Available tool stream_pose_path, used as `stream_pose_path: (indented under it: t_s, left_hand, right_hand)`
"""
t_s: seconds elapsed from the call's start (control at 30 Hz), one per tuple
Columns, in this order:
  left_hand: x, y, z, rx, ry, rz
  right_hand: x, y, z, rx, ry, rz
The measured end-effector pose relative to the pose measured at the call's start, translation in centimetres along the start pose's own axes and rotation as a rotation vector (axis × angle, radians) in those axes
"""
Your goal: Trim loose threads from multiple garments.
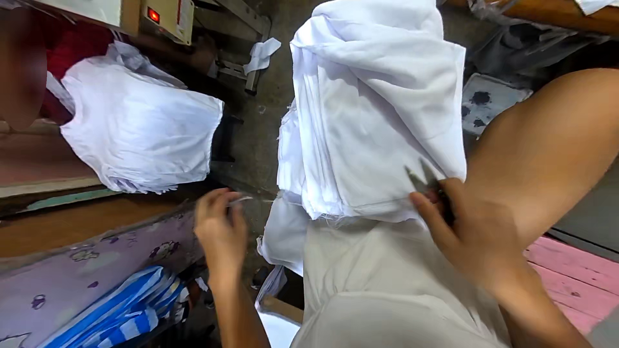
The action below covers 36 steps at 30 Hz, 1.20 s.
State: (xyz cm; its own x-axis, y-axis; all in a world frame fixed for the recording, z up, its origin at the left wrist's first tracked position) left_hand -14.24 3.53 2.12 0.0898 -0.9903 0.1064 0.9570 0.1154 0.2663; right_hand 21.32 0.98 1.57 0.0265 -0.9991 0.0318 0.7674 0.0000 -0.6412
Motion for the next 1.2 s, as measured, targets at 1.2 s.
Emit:
stream_pose_path:
  t_s: [1.2]
  left_hand:
    - [2.6,10.4,-9.0,0.485,0.177,-0.590]
  right_hand:
    - [-3.0,0.6,-4.0,-0.353,-0.291,0.063]
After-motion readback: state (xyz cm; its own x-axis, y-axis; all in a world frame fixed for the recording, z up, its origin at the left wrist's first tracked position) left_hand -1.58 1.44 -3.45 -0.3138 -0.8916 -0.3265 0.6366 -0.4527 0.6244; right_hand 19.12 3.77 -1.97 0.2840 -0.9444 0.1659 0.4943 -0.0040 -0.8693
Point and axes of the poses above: each hand's wrist, its own x-axis away from the middle knuckle, its own z-axis out of the back of the hand, y = z × x, the point moved 2 cm from there along -x, towards the middle knuckle, and after that the axes turned 2 degrees about -x, right-handed, at the moved point
